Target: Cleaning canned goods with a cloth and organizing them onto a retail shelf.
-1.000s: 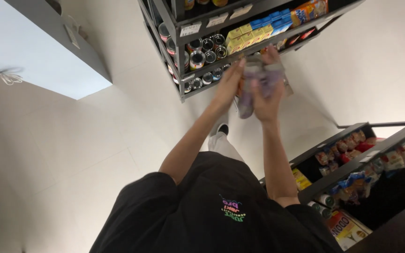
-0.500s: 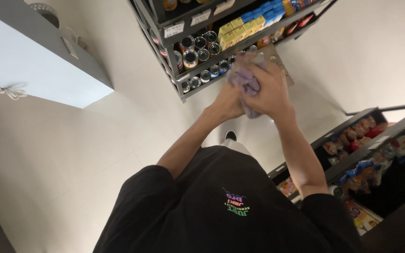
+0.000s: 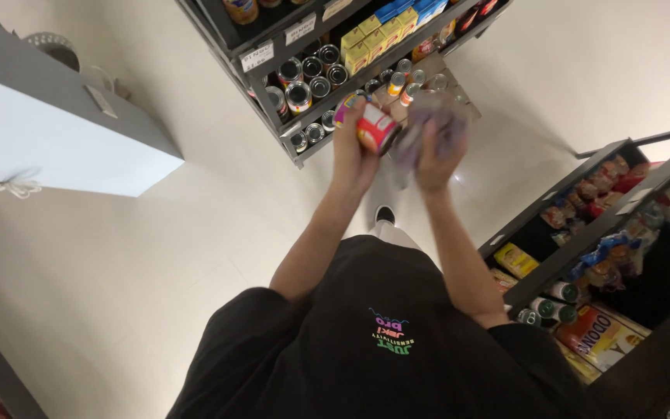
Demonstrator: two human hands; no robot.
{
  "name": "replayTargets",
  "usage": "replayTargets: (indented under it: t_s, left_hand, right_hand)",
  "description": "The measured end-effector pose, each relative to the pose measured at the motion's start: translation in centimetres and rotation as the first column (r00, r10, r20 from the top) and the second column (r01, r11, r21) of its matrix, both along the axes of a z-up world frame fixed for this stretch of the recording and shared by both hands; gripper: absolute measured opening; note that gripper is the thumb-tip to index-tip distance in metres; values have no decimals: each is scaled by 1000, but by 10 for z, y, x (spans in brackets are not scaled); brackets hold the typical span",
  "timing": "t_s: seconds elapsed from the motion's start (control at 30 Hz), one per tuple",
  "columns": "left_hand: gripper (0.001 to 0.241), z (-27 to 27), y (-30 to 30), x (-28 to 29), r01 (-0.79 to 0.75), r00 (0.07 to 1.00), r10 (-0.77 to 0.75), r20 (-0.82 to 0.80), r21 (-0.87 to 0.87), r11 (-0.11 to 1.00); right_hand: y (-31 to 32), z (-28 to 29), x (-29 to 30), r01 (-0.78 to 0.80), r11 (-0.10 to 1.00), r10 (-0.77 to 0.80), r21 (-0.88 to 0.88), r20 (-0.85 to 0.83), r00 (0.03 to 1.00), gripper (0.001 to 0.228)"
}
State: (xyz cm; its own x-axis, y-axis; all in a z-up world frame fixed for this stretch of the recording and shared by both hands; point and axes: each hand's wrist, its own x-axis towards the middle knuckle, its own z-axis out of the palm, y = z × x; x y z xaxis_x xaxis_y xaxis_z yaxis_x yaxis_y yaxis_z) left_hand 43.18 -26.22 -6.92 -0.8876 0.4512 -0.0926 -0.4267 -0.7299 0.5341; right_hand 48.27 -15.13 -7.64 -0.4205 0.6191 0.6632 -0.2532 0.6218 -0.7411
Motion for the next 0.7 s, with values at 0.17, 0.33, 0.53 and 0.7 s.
replayTargets:
  t_s: [0.17, 0.33, 0.53, 0.7]
  left_hand:
    - [15, -77, 32, -14, 19, 981, 35, 189, -277, 961]
    - [28, -98, 14, -28, 248, 914, -241, 326, 21, 969]
    - [61, -65, -9, -7, 259, 957, -253, 141, -27, 966]
    - [50, -20, -26, -9, 142, 990, -144, 2, -169, 975]
  right_hand:
    - [-20, -29, -20, 214, 937, -151, 277, -232, 961, 25]
    - [38, -65, -47, 338, 895, -290, 292, -197, 937, 32]
    - [26, 40, 9, -144, 988, 157, -65, 403, 902, 38]
    - [-21, 73, 21, -320, 943, 266, -95, 791, 551, 81]
